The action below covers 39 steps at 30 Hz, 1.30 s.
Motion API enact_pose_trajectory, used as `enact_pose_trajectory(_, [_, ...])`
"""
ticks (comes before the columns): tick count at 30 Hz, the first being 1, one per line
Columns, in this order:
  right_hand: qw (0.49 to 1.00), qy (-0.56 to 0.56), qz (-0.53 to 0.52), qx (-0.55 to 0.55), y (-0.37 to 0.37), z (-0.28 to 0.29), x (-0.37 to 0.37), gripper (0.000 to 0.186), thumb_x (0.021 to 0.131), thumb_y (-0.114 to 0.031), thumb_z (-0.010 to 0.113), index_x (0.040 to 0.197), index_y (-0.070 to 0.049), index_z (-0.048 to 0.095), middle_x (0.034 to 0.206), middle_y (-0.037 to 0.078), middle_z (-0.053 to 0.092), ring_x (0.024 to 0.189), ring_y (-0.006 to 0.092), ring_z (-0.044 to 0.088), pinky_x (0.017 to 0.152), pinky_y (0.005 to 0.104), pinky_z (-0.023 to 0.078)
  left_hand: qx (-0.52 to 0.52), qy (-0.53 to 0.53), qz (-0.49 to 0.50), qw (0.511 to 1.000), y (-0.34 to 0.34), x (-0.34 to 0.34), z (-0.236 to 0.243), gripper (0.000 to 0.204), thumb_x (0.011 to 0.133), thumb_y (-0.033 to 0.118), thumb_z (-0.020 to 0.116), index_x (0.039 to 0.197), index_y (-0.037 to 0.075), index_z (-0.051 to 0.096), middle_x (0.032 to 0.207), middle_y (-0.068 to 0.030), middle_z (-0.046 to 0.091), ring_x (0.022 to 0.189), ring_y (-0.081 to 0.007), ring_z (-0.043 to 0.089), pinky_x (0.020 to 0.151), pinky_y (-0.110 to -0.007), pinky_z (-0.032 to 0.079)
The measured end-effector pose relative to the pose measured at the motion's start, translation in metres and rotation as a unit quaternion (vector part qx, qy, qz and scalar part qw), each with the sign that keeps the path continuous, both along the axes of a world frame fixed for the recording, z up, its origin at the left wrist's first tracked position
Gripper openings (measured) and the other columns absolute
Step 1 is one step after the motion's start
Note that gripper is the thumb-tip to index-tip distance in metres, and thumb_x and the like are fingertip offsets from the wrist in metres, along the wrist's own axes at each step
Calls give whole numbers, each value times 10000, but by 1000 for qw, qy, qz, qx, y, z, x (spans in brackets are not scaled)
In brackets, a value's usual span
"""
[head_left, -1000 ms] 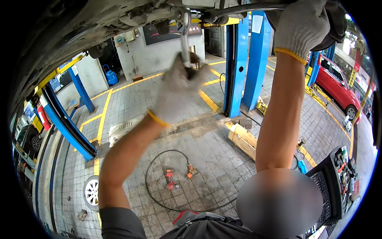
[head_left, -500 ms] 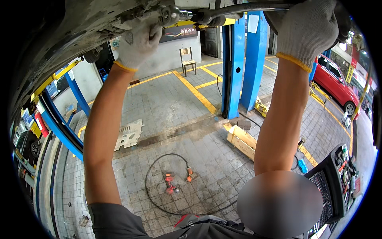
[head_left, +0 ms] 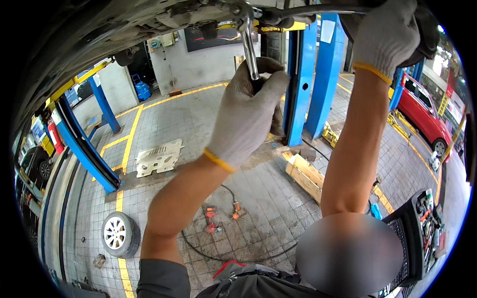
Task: The person selects a socket and ratchet from a tool cart and proceeds to work underneath a raised vehicle. They use the ratchet to loosen and remove bolts from the car's undercarriage, specifically targeting the suspension or exhaust components. The person then uses a wrench to further adjust parts before removing a bolt and placing it in a cardboard box.
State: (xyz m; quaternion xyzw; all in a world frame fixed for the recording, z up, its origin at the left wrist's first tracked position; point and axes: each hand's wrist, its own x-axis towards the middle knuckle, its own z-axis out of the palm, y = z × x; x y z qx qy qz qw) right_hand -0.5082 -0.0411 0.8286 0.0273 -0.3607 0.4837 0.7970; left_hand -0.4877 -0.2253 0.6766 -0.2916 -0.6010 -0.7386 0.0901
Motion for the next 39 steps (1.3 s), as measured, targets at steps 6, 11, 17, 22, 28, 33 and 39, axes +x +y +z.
enact_pose_trajectory(6, [941, 173, 157, 243, -32, -40, 19, 477, 1067, -441, 603, 790, -59, 673, 743, -6, 560, 688, 98, 511, 642, 274, 428, -170, 311, 340, 871, -60, -126, 8, 175, 1037, 252, 650, 1129, 111, 693, 784, -7, 668, 619, -99, 604, 594, -304, 505])
enact_pose_trajectory(11, [977, 130, 109, 128, -47, -30, 23, 537, 1071, -469, 586, 991, 39, 740, 863, 43, 660, 823, 143, 596, 775, 308, 481, -240, 667, 521, 475, -104, -190, 107, 212, 984, 218, 666, 1187, 162, 688, 984, -43, 755, 812, -245, 738, 646, -376, 584])
enact_pose_trajectory(17, [992, 24, 44, 116, -32, -38, 30, 630, 1047, -541, 567, 1046, 65, 740, 959, 120, 696, 948, 191, 609, 907, 346, 462, -312, 493, 488, 649, -86, -132, 22, 291, 999, 292, 715, 1227, 119, 659, 837, -79, 709, 722, -181, 700, 612, -335, 561])
enact_pose_trajectory(22, [997, 69, 10, 33, -30, -23, 11, 634, 1039, -554, 568, 977, 55, 733, 899, 107, 680, 896, 189, 596, 877, 356, 457, -4, -10, -40, 999, -4, 4, 5, 292, 987, 184, 734, 1210, 36, 616, 726, -4, 602, 506, -95, 600, 404, -283, 504])
enact_pose_trajectory(28, [935, -33, 353, -23, 78, 10, 41, 635, 1041, -556, 564, 859, 37, 696, 713, 33, 555, 733, 160, 517, 738, 350, 410, -147, 188, 115, 964, -33, -59, -16, 214, 1017, 168, 673, 1166, 27, 612, 739, -29, 629, 547, -75, 616, 437, -270, 519])
enact_pose_trajectory(33, [995, 69, -68, 23, -37, -24, 17, 667, 1052, -558, 530, 1080, 72, 748, 924, 120, 694, 907, 210, 610, 881, 364, 458, -298, 667, 539, 419, -121, -187, 71, 202, 975, 225, 671, 1163, 152, 676, 928, -79, 684, 680, -220, 646, 522, -355, 543])
enact_pose_trajectory(39, [989, 72, -5, 131, -30, -36, 16, 692, 1050, -562, 537, 1099, 100, 733, 992, 155, 720, 962, 246, 640, 916, 371, 464, -288, 601, 619, 416, -112, -178, 72, 238, 963, 286, 714, 1186, 205, 689, 922, -74, 678, 678, -208, 633, 485, -291, 537])
